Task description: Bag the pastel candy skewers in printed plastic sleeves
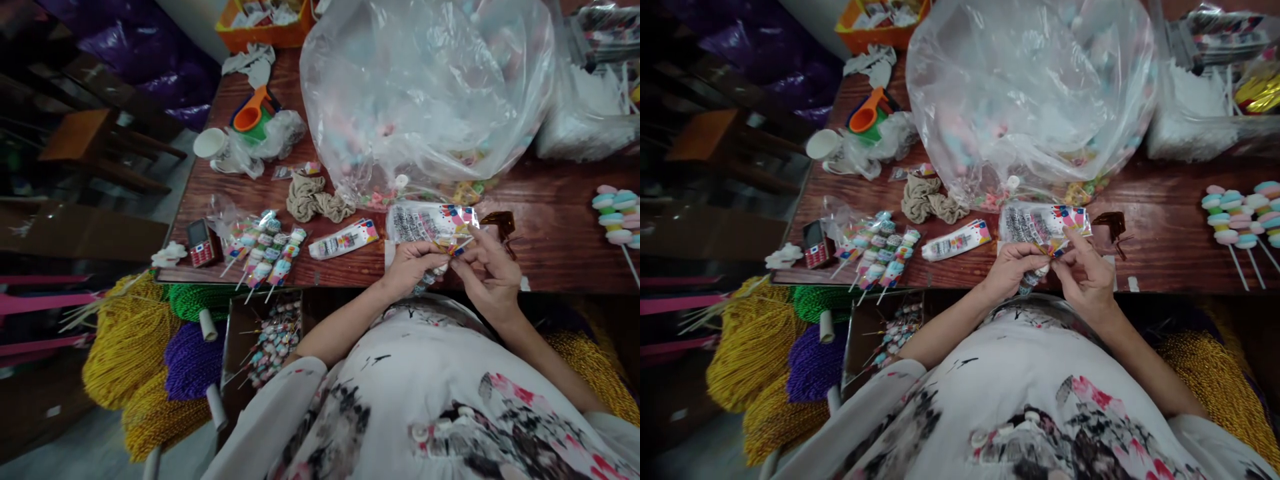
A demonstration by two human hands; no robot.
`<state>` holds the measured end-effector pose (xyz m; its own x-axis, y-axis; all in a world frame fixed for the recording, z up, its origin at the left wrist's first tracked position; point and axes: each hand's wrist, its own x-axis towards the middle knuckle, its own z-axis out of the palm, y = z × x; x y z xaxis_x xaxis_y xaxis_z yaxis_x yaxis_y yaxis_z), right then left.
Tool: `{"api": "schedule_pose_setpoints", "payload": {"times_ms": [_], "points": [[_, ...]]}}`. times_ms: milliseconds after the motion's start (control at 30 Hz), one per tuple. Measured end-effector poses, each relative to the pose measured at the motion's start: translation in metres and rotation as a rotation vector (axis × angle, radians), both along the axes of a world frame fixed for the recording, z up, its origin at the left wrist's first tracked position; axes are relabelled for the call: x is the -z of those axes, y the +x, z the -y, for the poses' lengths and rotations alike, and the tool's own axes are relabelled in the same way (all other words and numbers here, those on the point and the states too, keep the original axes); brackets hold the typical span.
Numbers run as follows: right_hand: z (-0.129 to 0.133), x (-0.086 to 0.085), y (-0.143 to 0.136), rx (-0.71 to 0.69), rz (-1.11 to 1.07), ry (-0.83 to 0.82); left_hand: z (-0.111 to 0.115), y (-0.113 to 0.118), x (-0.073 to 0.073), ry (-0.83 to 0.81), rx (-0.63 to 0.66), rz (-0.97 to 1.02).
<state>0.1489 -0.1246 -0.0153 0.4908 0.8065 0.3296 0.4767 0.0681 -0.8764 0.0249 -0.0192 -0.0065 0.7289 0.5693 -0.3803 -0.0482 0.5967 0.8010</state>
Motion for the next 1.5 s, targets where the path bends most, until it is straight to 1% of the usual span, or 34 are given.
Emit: {"api": "schedule_pose_setpoints", "payload": {"times_ms": [67, 167, 233, 300, 367, 433, 467, 533, 600, 700, 767, 800, 867, 900, 967, 1067, 1100, 1200, 1267, 1300, 1333, 1400, 1433, 1467, 1500], "points": [[0.001, 0.001, -0.003, 0.046, -0.047, 0.05, 0.001, 0.001, 0.0, 0.054, -0.009, -0.004], [0.002, 0.0, -0.007, 0.122, -0.225, 0.134, 0.002, 0.003, -0.002, 0.151, -0.02, -0.013], [0.005, 0.001, -0.007, 0.108, -0.338, 0.081, 0.002, 0.004, -0.004, 0.224, -0.018, -0.007], [0.007, 0.005, -0.001, 0.022, -0.439, -0.038, 0.001, 0.006, -0.008, 0.301, 0.003, 0.002], [0.008, 0.011, 0.011, -0.091, -0.55, -0.112, -0.001, 0.007, -0.013, 0.356, 0.044, 0.006], [0.006, 0.014, 0.027, -0.215, -0.618, -0.144, -0.003, 0.007, -0.016, 0.362, 0.108, 0.006], [0.004, 0.014, 0.035, -0.288, -0.609, -0.167, -0.005, 0.007, -0.017, 0.335, 0.151, 0.004], [0.0, 0.008, 0.049, -0.446, -0.474, -0.212, -0.008, 0.007, -0.019, 0.23, 0.257, -0.022], [-0.003, -0.002, 0.057, -0.565, -0.195, -0.172, -0.011, 0.005, -0.019, 0.08, 0.369, -0.069], [0.0, -0.021, 0.057, -0.656, 0.303, 0.046, -0.017, 0.001, -0.019, -0.14, 0.58, -0.095], [0.006, -0.03, 0.053, -0.717, 0.561, 0.207, -0.02, -0.001, -0.019, -0.228, 0.755, -0.082], [0.011, -0.032, 0.051, -0.757, 0.647, 0.27, -0.02, -0.002, -0.019, -0.246, 0.837, -0.079], [0.019, -0.035, 0.048, -0.811, 0.725, 0.338, -0.02, -0.003, -0.018, -0.251, 0.966, -0.083], [0.022, -0.035, 0.047, -0.84, 0.74, 0.353, -0.019, -0.003, -0.017, -0.246, 1.009, -0.086], [0.025, -0.035, 0.045, -0.896, 0.771, 0.329, -0.016, -0.004, -0.016, -0.221, 1.053, -0.077], [0.021, -0.034, 0.042, -1.003, 0.805, 0.255, -0.012, -0.003, -0.015, -0.152, 1.069, -0.039], [0.018, -0.034, 0.04, -1.01, 0.787, 0.236, -0.011, -0.002, -0.016, -0.131, 1.075, -0.029], [0.01, -0.036, 0.033, -0.965, 0.767, 0.258, -0.016, 0.002, -0.023, -0.077, 1.083, 0.019], [0.008, -0.04, 0.029, -0.914, 0.818, 0.284, -0.03, 0.006, -0.03, 0.024, 1.12, 0.055], [0.008, -0.043, 0.027, -0.892, 0.851, 0.294, -0.04, 0.008, -0.033, 0.106, 1.171, 0.05], [0.008, -0.046, 0.026, -0.868, 0.879, 0.305, -0.052, 0.009, -0.036, 0.198, 1.25, 0.018], [0.008, -0.051, 0.025, -0.809, 0.931, 0.326, -0.076, 0.008, -0.047, 0.381, 1.407, -0.1], [0.007, -0.052, 0.026, -0.781, 0.957, 0.333, -0.085, 0.006, -0.054, 0.486, 1.436, -0.154], [0.006, -0.052, 0.027, -0.753, 0.984, 0.329, -0.091, 0.004, -0.064, 0.623, 1.403, -0.195], [0.003, -0.051, 0.029, -0.716, 1.006, 0.314, -0.091, 0.001, -0.076, 0.796, 1.311, -0.219]]}}
